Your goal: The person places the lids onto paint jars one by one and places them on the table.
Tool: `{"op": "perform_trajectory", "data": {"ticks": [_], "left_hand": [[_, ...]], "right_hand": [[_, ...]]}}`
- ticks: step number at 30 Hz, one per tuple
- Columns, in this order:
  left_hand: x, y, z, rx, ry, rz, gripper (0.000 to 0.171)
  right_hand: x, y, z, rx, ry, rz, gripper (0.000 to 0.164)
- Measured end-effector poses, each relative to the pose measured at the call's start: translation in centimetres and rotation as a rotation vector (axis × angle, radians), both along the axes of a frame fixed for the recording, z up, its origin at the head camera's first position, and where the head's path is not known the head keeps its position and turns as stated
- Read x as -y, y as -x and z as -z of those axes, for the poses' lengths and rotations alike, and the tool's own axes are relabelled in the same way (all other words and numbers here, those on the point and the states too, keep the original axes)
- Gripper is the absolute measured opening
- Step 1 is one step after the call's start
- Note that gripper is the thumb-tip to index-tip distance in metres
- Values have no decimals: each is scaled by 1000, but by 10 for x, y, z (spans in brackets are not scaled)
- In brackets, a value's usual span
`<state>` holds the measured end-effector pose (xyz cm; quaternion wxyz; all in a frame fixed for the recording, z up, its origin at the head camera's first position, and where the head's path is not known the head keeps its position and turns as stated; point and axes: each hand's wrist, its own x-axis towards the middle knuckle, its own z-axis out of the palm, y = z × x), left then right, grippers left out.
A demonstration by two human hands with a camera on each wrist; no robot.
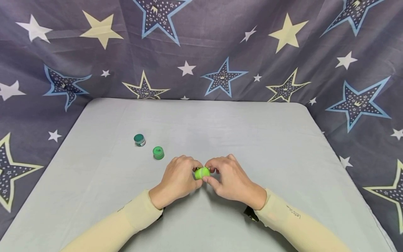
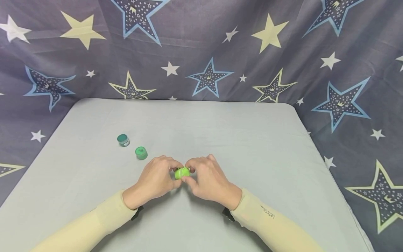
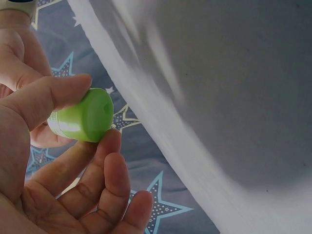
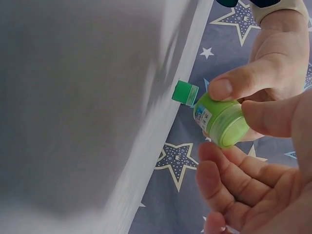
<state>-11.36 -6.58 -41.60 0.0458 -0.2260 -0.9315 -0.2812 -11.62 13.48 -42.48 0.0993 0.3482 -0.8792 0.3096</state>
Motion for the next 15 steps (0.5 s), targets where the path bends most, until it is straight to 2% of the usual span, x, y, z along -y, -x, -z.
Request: {"op": "perform_trajectory", "data": {"ticks": [10, 15], "left_hand": [[1, 2, 2, -11, 14, -7, 21], [1, 3, 1, -6, 22, -13, 25]], "right_hand": [[2, -1, -1, 11, -17, 13, 16], [1, 0, -3, -12, -23, 39, 29]]}}
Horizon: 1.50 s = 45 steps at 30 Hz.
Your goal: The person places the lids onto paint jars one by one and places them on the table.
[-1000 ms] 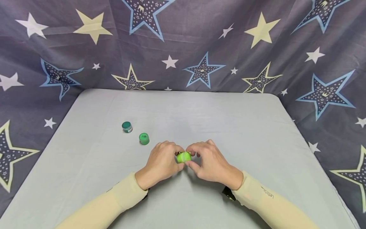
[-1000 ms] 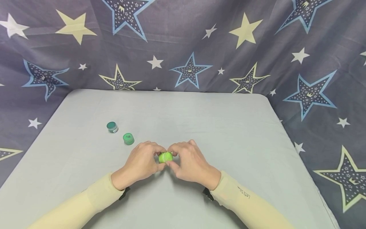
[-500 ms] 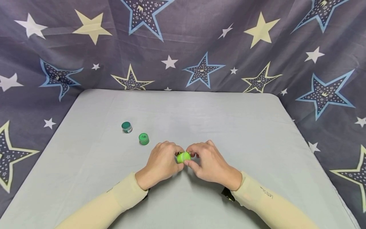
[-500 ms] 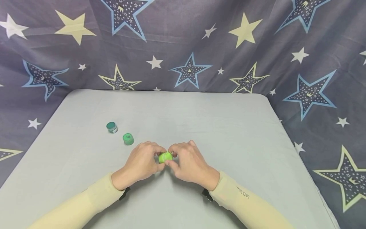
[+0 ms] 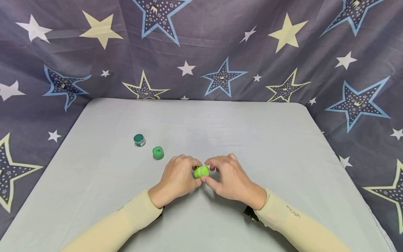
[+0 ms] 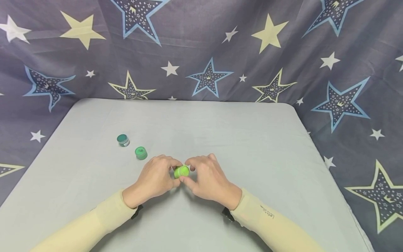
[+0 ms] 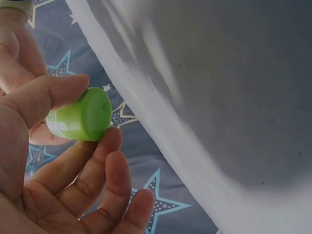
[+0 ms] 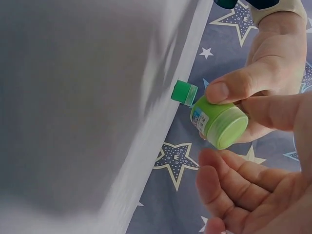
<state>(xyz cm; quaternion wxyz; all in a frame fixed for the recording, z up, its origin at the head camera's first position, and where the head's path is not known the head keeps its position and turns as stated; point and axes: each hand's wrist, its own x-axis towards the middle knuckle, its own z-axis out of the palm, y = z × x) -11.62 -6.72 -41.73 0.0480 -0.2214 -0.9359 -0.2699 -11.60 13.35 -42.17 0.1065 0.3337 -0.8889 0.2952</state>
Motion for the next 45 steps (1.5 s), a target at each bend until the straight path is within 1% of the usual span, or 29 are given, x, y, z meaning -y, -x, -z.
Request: {"op": "perform_trajectory", "data": {"ticks": [4, 11, 16, 21, 26, 35, 40, 45], "left_hand": [[1, 1, 0, 4, 1, -14, 29], [3, 5, 0, 5, -6, -38, 30], [5, 8, 0, -11, 5, -52, 29], [8, 15, 0, -10, 17, -68, 28], [13, 25, 2, 4, 20, -100, 26], [21, 40, 4, 61, 44, -156, 28], [23, 46, 6, 102, 61, -162, 22], [23, 50, 11, 137, 90, -160, 19]], "right_hand": [[-2, 1, -1, -9, 7, 12, 38], [-4, 4, 0, -22, 25, 21, 40], [-5, 4, 0, -29, 29, 28, 39], [-6, 5, -2, -35, 34, 36, 39], [-6, 5, -1, -45, 29, 47, 38], [-8, 5, -1, -43, 24, 55, 38], [-8, 5, 0, -36, 22, 57, 37], [-9, 4, -1, -23, 23, 58, 38]]}}
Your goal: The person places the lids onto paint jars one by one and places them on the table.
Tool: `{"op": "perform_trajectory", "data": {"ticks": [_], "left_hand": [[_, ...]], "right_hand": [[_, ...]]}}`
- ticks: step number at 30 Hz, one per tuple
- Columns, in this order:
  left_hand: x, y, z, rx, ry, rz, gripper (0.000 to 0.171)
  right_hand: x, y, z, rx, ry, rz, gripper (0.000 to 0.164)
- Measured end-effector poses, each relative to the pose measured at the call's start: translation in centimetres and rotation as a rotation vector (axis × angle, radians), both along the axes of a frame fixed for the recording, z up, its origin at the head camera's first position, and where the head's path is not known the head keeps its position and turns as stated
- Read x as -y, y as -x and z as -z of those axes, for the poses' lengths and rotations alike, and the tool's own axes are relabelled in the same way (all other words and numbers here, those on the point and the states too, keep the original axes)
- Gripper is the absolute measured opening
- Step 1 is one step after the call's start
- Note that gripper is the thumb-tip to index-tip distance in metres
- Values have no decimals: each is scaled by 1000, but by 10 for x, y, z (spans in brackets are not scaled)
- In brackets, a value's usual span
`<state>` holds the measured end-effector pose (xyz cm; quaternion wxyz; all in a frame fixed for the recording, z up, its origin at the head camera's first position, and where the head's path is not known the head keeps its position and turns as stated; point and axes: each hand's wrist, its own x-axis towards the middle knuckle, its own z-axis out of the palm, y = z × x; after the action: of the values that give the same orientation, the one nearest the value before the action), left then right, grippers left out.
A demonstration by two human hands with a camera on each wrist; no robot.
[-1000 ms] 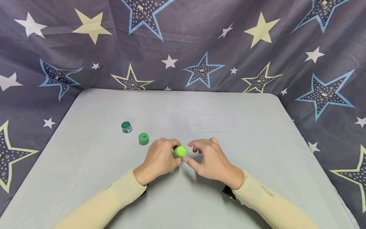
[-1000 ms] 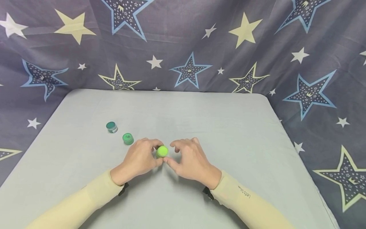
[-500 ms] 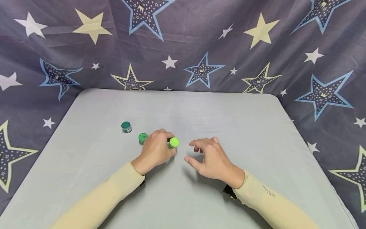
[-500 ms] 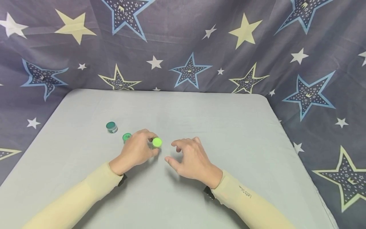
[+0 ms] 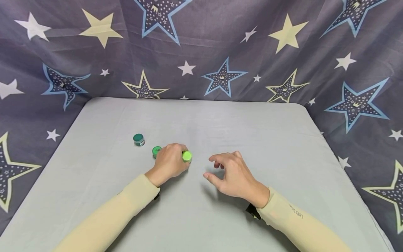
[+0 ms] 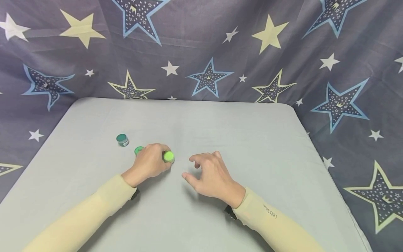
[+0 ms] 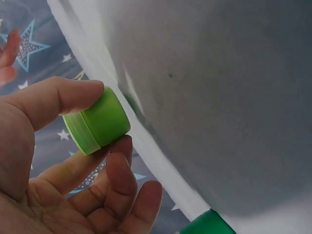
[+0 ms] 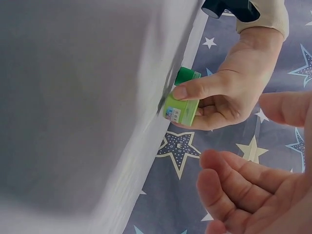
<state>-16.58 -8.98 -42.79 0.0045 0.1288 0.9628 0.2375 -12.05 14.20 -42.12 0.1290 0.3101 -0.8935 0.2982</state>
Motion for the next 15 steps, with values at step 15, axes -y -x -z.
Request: {"op": "perform_trajectory", "data": {"ticks": [15], "left_hand": [[4, -1, 2, 13, 30, 21, 39]], "right_hand": [[0, 1, -1, 25, -18, 8, 40]]}}
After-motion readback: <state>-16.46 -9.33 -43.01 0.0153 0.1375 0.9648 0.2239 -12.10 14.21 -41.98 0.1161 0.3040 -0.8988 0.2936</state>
